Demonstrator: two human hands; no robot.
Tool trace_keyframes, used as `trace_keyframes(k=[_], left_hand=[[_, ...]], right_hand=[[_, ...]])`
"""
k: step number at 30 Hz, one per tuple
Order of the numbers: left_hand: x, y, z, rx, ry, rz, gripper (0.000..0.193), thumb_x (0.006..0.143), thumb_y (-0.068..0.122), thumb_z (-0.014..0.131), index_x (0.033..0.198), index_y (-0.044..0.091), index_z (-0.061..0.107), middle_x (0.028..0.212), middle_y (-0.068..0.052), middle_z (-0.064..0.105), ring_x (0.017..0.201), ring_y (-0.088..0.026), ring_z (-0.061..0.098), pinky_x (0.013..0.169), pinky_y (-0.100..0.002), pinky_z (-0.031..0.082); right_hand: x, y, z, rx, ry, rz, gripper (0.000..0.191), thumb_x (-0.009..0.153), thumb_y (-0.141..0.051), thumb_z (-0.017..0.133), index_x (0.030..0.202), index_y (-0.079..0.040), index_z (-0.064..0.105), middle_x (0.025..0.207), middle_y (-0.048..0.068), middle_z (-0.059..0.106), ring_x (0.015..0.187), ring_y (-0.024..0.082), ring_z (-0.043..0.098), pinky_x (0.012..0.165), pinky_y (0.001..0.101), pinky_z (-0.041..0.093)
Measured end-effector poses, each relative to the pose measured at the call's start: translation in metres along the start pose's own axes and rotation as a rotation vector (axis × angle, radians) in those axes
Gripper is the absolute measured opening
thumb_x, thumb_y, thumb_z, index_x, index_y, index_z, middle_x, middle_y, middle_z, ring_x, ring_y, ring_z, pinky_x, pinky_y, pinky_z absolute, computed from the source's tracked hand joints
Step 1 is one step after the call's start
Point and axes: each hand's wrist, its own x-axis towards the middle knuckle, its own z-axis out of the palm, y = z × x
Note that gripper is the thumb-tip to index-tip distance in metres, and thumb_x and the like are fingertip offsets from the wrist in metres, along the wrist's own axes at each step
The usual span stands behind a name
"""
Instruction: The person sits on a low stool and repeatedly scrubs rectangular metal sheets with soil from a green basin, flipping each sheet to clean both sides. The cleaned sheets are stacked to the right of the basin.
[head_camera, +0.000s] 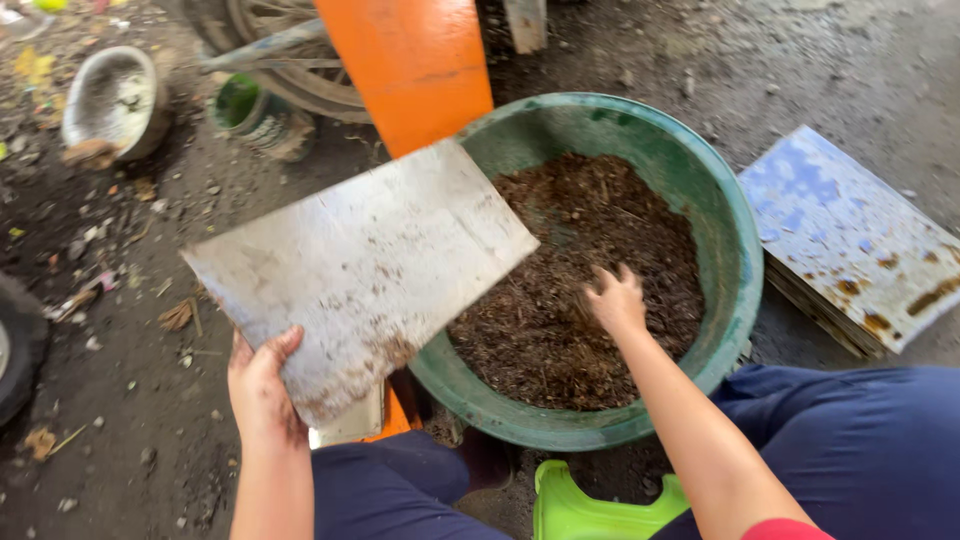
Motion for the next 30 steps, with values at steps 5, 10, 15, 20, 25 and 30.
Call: trace_keyframes(k=[5, 10, 15, 20, 25, 30], left_hand=[[0.038, 0.008, -0.005, 0.177, -0.009, 0.135, 0.065, 0.085, -0.001, 0.070, 0.147, 0.006, 0.049, 0.132, -0.014, 0.061, 0.119, -0.024, 0.060, 0.099, -0.040, 0.051], [0.048, -0.063, 0.028, 0.246, -0.315, 0.262, 0.047, 0.096, 0.005, 0.065, 0.142, 0.000, 0.056, 0.133, -0.013, 0.069, 0.118, -0.022, 0.067, 0.104, -0.036, 0.052], [0.013, -0.154, 0.091, 0.992, -0.383, 0.281, 0.053, 0.097, 0.013, 0.063, 0.149, 0.010, 0.053, 0.105, -0.025, 0.074, 0.098, -0.036, 0.069, 0.084, -0.044, 0.055], [0.022, -0.171, 0.115, 0.797, -0.361, 0.259, 0.042, 0.100, 0.014, 0.060, 0.142, 0.009, 0.058, 0.115, -0.015, 0.077, 0.100, -0.027, 0.075, 0.085, -0.039, 0.055], [0.047, -0.152, 0.136, 0.628, -0.250, 0.337, 0.041, 0.101, 0.014, 0.062, 0.141, 0.005, 0.055, 0.104, -0.018, 0.076, 0.089, -0.033, 0.070, 0.077, -0.041, 0.052], [0.041, -0.200, 0.166, 0.887, -0.181, 0.187, 0.043, 0.105, 0.018, 0.061, 0.144, 0.002, 0.051, 0.083, -0.021, 0.071, 0.075, -0.035, 0.070, 0.073, -0.043, 0.053]], right_hand=[[-0.015, -0.009, -0.017, 0.129, -0.198, 0.159, 0.060, 0.101, -0.022, 0.058, 0.158, -0.025, 0.039, 0.176, 0.009, -0.006, 0.094, 0.033, 0.077, 0.074, 0.0442, 0.061], [-0.030, -0.005, -0.027, 0.094, -0.155, 0.080, 0.059, 0.101, -0.026, 0.060, 0.157, -0.019, 0.040, 0.174, 0.012, -0.004, 0.089, 0.028, 0.074, 0.073, 0.0416, 0.060], [-0.046, 0.013, -0.027, 0.189, -0.136, 0.093, 0.055, 0.102, -0.024, 0.059, 0.154, -0.014, 0.045, 0.173, 0.012, 0.003, 0.087, 0.028, 0.072, 0.071, 0.0411, 0.059], [-0.051, 0.026, -0.026, 0.315, -0.129, 0.113, 0.050, 0.101, -0.021, 0.059, 0.149, -0.013, 0.049, 0.172, 0.011, 0.012, 0.080, 0.029, 0.070, 0.066, 0.0418, 0.057], [-0.045, 0.026, -0.017, 0.366, -0.056, 0.045, 0.044, 0.101, -0.021, 0.062, 0.144, -0.011, 0.057, 0.169, 0.015, 0.015, 0.085, 0.022, 0.064, 0.068, 0.0394, 0.055], [-0.047, 0.024, -0.011, 0.416, -0.186, 0.183, 0.047, 0.102, -0.022, 0.056, 0.148, -0.011, 0.051, 0.172, 0.010, 0.015, 0.103, 0.034, 0.070, 0.084, 0.0443, 0.057]])
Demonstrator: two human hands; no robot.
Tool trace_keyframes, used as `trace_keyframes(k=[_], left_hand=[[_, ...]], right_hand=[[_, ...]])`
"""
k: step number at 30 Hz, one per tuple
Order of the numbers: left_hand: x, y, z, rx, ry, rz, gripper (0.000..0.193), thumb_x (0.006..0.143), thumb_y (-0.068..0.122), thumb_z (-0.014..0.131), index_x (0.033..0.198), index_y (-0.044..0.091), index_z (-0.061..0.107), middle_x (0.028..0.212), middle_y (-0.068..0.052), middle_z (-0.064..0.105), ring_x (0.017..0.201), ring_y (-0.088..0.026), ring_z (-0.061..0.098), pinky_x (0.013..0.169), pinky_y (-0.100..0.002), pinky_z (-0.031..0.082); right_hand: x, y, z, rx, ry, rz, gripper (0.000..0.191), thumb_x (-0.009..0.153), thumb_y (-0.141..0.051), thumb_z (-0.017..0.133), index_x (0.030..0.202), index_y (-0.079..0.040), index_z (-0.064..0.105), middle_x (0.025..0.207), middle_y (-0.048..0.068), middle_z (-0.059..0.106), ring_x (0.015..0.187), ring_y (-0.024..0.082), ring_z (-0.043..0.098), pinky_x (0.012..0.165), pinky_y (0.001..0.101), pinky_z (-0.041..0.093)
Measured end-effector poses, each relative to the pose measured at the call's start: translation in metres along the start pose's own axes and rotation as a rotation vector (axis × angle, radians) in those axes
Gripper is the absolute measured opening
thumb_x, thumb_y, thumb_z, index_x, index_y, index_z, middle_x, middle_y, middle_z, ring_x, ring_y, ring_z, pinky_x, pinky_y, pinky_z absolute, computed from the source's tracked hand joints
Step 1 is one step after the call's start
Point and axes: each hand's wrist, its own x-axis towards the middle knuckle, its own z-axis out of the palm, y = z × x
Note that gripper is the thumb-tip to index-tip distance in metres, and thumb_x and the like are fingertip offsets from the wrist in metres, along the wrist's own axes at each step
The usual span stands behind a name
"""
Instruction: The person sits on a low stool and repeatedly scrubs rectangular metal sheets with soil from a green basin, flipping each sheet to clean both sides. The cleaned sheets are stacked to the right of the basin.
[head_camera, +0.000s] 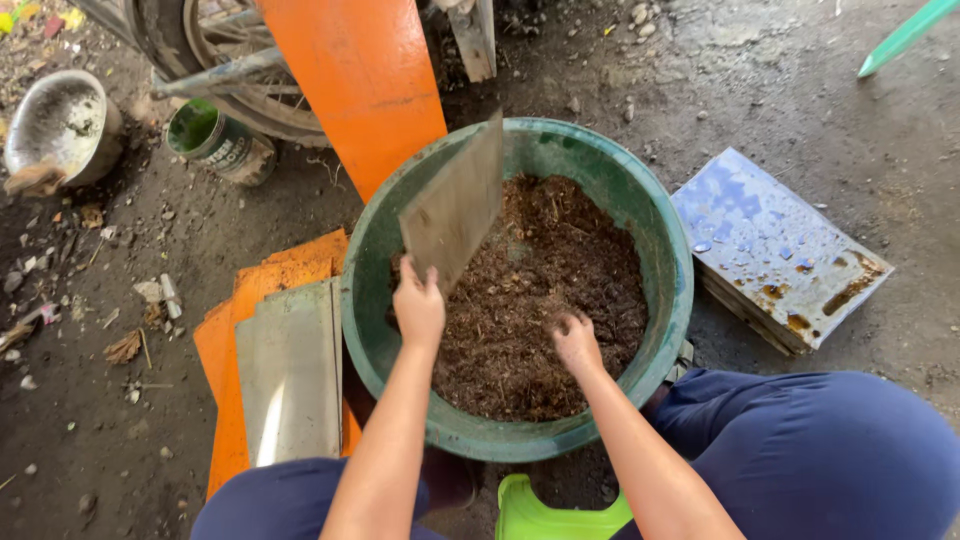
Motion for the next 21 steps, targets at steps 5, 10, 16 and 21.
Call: trace_keyframes(k=[5, 10, 16, 21], left_hand=[[0.011, -0.022, 0.040, -0.009, 0.127, 0.238, 0.048, 0.098, 0.013, 0.064, 0.143, -0.001, 0.051, 0.111, -0.024, 0.072, 0.101, -0.036, 0.072, 0.083, -0.042, 0.054], [0.006, -0.022, 0.012, -0.083, 0.024, -0.009, 0.050, 0.102, 0.015, 0.059, 0.149, 0.002, 0.048, 0.129, -0.024, 0.069, 0.117, -0.035, 0.069, 0.096, -0.039, 0.052], [0.045, -0.033, -0.042, -0.356, 0.137, 0.190, 0.054, 0.092, 0.003, 0.069, 0.142, -0.007, 0.050, 0.146, -0.020, 0.059, 0.138, -0.026, 0.055, 0.111, -0.033, 0.040], [0.098, -0.069, -0.176, -0.451, 0.297, 0.225, 0.054, 0.087, -0.003, 0.073, 0.137, -0.006, 0.053, 0.143, -0.018, 0.061, 0.137, -0.025, 0.057, 0.117, -0.034, 0.041]], right_hand=[[0.000, -0.005, -0.002, -0.021, -0.013, 0.008, 0.048, 0.102, -0.024, 0.056, 0.149, -0.012, 0.050, 0.171, 0.010, 0.014, 0.115, 0.029, 0.066, 0.090, 0.0422, 0.059], [0.005, -0.006, 0.005, -0.020, -0.056, 0.052, 0.044, 0.104, -0.021, 0.056, 0.148, -0.017, 0.054, 0.170, 0.009, 0.013, 0.113, 0.032, 0.063, 0.089, 0.0436, 0.056], [0.004, 0.000, 0.011, -0.099, -0.076, 0.004, 0.051, 0.098, -0.007, 0.058, 0.147, -0.024, 0.053, 0.171, 0.005, 0.005, 0.103, 0.027, 0.065, 0.080, 0.0464, 0.055], [0.003, -0.001, 0.020, -0.222, -0.173, -0.019, 0.062, 0.094, 0.004, 0.059, 0.146, -0.030, 0.053, 0.172, 0.001, -0.002, 0.095, 0.023, 0.067, 0.072, 0.0487, 0.054]])
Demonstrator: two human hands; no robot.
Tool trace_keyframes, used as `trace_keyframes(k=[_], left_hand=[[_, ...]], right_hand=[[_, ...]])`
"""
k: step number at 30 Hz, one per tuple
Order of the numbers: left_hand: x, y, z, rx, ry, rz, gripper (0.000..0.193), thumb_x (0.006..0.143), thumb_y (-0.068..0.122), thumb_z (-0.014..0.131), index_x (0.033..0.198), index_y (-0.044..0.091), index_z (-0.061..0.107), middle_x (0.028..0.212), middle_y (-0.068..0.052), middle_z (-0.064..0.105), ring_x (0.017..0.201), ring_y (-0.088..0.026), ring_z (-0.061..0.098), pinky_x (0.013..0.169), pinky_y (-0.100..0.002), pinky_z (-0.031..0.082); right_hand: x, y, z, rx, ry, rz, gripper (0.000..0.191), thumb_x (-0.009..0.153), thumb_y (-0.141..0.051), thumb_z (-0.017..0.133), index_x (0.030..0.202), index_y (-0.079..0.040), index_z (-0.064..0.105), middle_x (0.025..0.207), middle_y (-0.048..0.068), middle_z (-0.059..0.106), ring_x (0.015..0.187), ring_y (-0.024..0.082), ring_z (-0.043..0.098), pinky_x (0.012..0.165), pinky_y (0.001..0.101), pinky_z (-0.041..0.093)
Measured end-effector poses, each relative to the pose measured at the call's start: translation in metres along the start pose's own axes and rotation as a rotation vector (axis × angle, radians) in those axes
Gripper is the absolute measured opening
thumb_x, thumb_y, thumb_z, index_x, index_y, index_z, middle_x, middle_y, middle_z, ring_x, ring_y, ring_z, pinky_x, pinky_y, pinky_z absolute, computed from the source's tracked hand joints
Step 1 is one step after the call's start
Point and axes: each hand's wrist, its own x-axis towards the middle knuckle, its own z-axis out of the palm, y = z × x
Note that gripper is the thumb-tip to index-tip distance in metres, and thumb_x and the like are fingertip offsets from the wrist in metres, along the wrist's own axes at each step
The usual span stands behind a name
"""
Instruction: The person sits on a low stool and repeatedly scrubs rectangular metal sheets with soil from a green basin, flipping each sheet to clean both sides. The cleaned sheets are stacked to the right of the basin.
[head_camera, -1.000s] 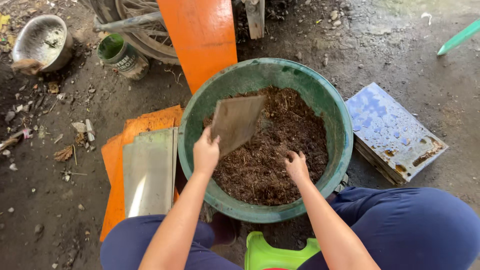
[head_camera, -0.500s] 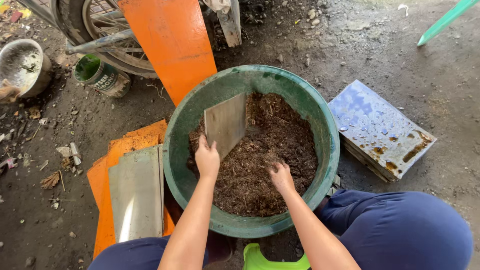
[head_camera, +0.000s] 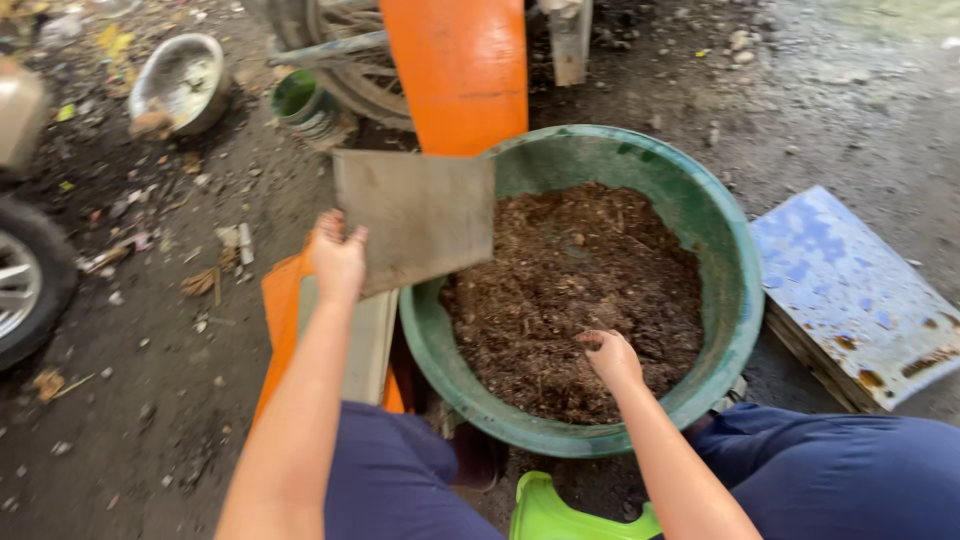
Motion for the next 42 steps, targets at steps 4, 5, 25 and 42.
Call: trace_keyframes(k=[4, 5, 25, 42], left_hand=[[0.016, 0.022, -0.137, -0.021, 0.240, 0.017, 0.048, 0.088, -0.003, 0.072, 0.132, -0.002, 0.053, 0.132, -0.010, 0.064, 0.121, -0.022, 0.061, 0.108, -0.034, 0.046], [0.007, 0.024, -0.166, 0.012, 0.289, 0.024, 0.044, 0.092, -0.003, 0.072, 0.133, -0.002, 0.055, 0.126, -0.010, 0.065, 0.112, -0.020, 0.062, 0.097, -0.035, 0.050], [-0.177, -0.166, -0.164, -0.039, 0.296, -0.969, 0.034, 0.095, 0.012, 0.070, 0.128, 0.012, 0.063, 0.111, -0.006, 0.071, 0.092, -0.023, 0.070, 0.072, -0.044, 0.060], [-0.007, -0.133, -0.041, 0.772, -0.118, -0.395, 0.031, 0.102, 0.026, 0.068, 0.119, 0.001, 0.064, 0.098, -0.014, 0.069, 0.082, -0.028, 0.066, 0.066, -0.047, 0.056]], right_hand=[[-0.001, -0.001, 0.005, 0.037, -0.030, -0.034, 0.073, 0.091, 0.013, 0.059, 0.145, -0.034, 0.053, 0.172, -0.002, -0.007, 0.089, 0.020, 0.069, 0.065, 0.0505, 0.054], [-0.002, 0.001, 0.005, 0.126, -0.002, -0.051, 0.071, 0.090, 0.013, 0.058, 0.144, -0.033, 0.053, 0.171, -0.003, -0.008, 0.090, 0.015, 0.067, 0.065, 0.0519, 0.053], [0.013, 0.039, -0.236, 0.533, 0.762, -0.225, 0.016, 0.096, -0.011, 0.067, 0.108, -0.009, 0.078, 0.094, 0.015, 0.070, 0.070, 0.029, 0.060, 0.066, 0.0423, 0.048], [0.012, 0.268, -0.289, 1.567, 0.991, 0.588, 0.006, 0.086, -0.015, 0.058, 0.085, -0.010, 0.060, 0.076, 0.009, 0.054, 0.067, 0.028, 0.051, 0.064, 0.0500, 0.046]])
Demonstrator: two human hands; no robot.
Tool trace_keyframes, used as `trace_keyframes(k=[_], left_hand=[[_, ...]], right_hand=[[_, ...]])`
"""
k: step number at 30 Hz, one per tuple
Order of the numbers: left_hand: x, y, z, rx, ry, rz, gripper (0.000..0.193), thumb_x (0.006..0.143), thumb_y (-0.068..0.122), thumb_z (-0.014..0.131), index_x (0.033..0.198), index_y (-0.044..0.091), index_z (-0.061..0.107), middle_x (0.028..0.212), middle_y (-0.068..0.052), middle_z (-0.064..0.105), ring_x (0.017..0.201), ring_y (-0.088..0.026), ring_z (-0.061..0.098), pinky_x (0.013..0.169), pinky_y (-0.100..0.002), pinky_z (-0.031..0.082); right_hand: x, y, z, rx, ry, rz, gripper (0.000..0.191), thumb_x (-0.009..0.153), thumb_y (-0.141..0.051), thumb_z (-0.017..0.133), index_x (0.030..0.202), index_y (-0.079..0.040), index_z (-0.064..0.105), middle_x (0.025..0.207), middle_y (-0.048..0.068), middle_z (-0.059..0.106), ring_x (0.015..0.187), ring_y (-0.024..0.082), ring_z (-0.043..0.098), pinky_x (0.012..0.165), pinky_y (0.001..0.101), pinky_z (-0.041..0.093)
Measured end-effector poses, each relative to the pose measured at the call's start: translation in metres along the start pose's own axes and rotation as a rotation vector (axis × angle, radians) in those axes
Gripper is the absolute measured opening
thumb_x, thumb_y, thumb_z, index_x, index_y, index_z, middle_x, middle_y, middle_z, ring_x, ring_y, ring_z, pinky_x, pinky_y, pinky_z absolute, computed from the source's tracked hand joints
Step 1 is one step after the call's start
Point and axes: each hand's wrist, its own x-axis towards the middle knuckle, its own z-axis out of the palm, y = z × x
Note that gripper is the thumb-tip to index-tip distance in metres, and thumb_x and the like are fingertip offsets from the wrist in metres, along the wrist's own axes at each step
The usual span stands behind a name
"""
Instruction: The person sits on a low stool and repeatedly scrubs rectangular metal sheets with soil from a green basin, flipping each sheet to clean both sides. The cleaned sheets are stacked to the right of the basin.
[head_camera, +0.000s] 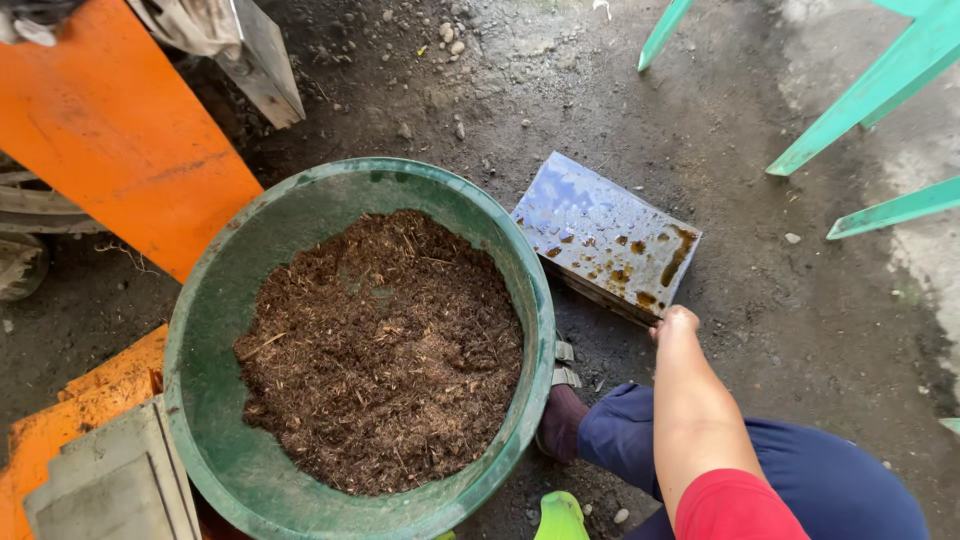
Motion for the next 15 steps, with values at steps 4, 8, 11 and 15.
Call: trace_keyframes(k=[4, 8, 11, 15], left_hand=[[0.028, 0.013, -0.013, 0.041, -0.007, 0.010, 0.035, 0.104, 0.030, 0.068, 0.117, -0.002, 0.064, 0.095, -0.016, 0.068, 0.079, -0.029, 0.066, 0.064, -0.047, 0.054], [0.037, 0.012, -0.015, 0.063, -0.009, 0.010, 0.039, 0.105, 0.033, 0.068, 0.115, -0.005, 0.064, 0.092, -0.018, 0.068, 0.077, -0.030, 0.065, 0.063, -0.048, 0.053], [0.037, 0.010, -0.016, 0.066, -0.011, 0.009, 0.043, 0.107, 0.035, 0.067, 0.113, -0.007, 0.064, 0.090, -0.019, 0.067, 0.075, -0.031, 0.064, 0.062, -0.048, 0.052], [0.039, 0.005, -0.022, 0.070, -0.011, 0.011, 0.048, 0.108, 0.039, 0.067, 0.111, -0.010, 0.064, 0.087, -0.021, 0.067, 0.072, -0.032, 0.064, 0.060, -0.049, 0.051]], right_hand=[[0.018, -0.003, -0.008, -0.061, -0.037, 0.009, 0.011, 0.087, -0.014, 0.057, 0.085, -0.003, 0.059, 0.082, 0.014, 0.059, 0.069, 0.032, 0.058, 0.060, 0.0459, 0.051], [0.019, 0.001, -0.013, 0.012, -0.045, -0.013, 0.017, 0.088, -0.016, 0.057, 0.085, -0.001, 0.064, 0.088, 0.020, 0.064, 0.074, 0.038, 0.068, 0.060, 0.0442, 0.055], [0.015, 0.005, -0.012, 0.143, 0.009, 0.037, 0.012, 0.086, -0.013, 0.063, 0.084, -0.001, 0.064, 0.088, 0.019, 0.064, 0.078, 0.040, 0.069, 0.064, 0.0459, 0.060], [0.011, 0.006, -0.009, 0.077, 0.019, -0.083, 0.009, 0.083, -0.008, 0.063, 0.080, 0.000, 0.062, 0.086, 0.020, 0.063, 0.074, 0.040, 0.072, 0.065, 0.0465, 0.063]])
